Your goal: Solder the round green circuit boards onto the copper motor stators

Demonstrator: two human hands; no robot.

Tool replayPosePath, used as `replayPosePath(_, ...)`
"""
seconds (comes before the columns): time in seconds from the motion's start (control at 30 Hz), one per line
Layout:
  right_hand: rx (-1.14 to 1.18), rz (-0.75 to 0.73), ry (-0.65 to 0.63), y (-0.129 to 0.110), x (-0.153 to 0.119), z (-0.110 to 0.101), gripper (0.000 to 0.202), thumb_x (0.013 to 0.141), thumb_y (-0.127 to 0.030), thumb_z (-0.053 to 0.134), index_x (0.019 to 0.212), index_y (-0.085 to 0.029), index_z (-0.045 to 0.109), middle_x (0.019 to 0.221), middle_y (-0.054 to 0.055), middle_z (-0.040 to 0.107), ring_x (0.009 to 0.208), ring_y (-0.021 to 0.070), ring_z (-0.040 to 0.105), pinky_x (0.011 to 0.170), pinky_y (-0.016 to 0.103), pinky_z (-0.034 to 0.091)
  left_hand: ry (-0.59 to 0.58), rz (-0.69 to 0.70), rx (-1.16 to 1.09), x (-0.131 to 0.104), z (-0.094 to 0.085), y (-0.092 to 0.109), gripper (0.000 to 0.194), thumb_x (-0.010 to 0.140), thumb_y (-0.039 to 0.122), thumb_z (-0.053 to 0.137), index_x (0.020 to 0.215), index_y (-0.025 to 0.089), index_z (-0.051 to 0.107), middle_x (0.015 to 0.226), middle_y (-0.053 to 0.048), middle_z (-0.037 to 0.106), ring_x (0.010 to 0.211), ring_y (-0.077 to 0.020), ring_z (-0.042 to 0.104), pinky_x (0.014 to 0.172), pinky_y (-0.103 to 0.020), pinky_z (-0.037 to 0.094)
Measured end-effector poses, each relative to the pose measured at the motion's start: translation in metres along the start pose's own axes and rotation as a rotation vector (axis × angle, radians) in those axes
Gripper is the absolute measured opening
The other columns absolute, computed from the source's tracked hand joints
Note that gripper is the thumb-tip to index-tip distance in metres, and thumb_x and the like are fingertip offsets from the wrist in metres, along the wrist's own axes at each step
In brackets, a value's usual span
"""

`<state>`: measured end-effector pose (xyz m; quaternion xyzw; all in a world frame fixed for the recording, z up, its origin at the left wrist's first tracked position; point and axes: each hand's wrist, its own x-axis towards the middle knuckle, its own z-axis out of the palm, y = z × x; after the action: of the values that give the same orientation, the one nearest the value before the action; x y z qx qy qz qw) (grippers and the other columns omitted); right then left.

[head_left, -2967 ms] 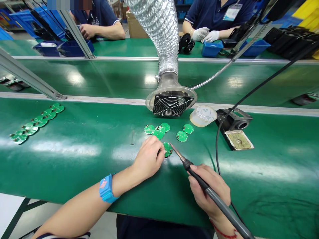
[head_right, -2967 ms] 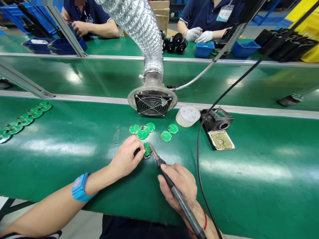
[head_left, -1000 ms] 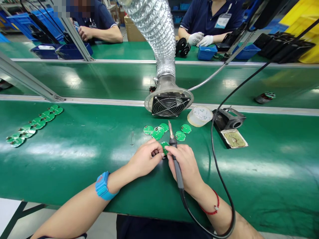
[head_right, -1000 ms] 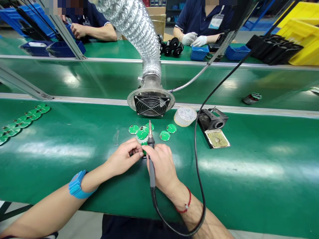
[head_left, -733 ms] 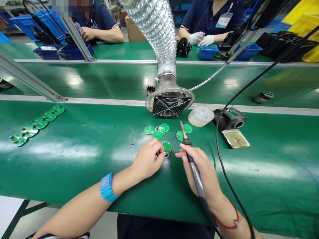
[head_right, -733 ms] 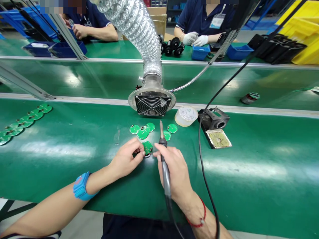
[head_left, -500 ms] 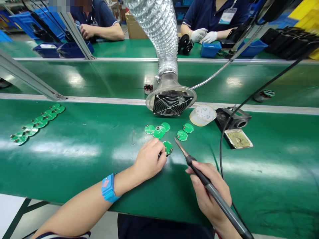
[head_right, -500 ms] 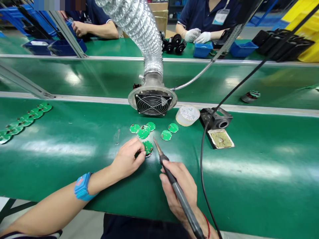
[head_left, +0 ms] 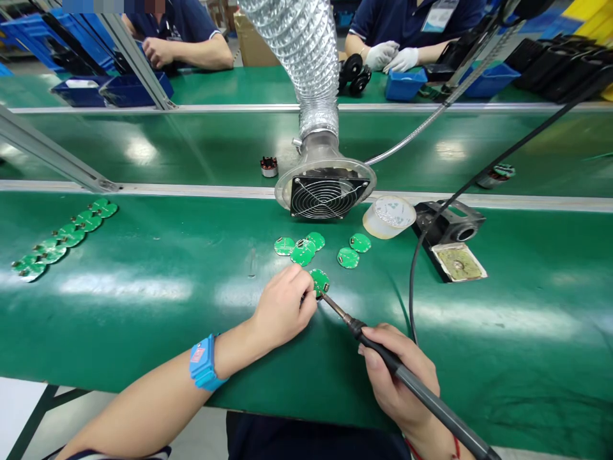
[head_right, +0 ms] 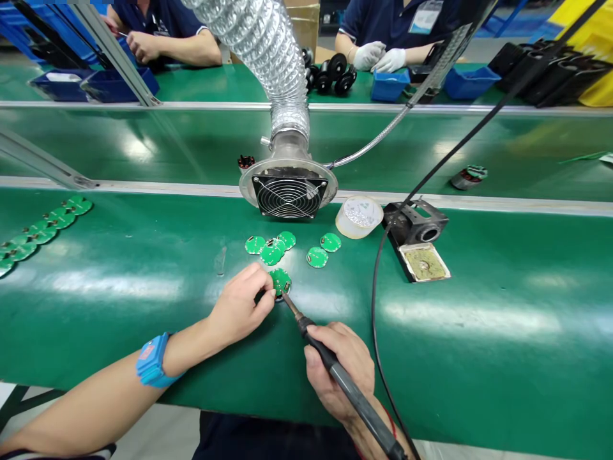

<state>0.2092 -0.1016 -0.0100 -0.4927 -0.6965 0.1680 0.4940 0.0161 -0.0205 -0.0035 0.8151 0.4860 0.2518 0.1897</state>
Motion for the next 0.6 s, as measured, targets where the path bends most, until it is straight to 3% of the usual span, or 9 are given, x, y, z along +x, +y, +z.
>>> replayPosePath(0.4, 0.062, -0.064, 0.017, 0.001, 0.002, 0.0, 0.022, 0.09, -0.016, 0.056, 0.11, -0.024, 0.062, 0.071, 0.0, 0.065, 0.057, 0.0169, 0.062, 0.053, 0.033, 0.055, 0.039, 0.028, 0.084, -0.001, 0.002, 0.002, 0.018, 0.087, 0.014, 0.042, 0.07, 0.021, 0.046, 0.072, -0.002, 0.05, 0.067, -0.0175, 0.048, 0.063, -0.029, 0.04)
replayPosePath(0.6, -0.08, -0.033, -0.028, -0.002, 0.012, -0.003, 0.028, 0.09, -0.016, 0.059, 0.116, -0.026, 0.065, 0.081, 0.002, 0.071, 0.067, 0.0184, 0.069, 0.061, 0.031, 0.058, 0.032, 0.058, 0.16, 0.0, 0.003, 0.002, 0.02, 0.087, 0.013, 0.041, 0.07, 0.021, 0.049, 0.073, -0.003, 0.051, 0.068, -0.0182, 0.049, 0.064, -0.029, 0.041)
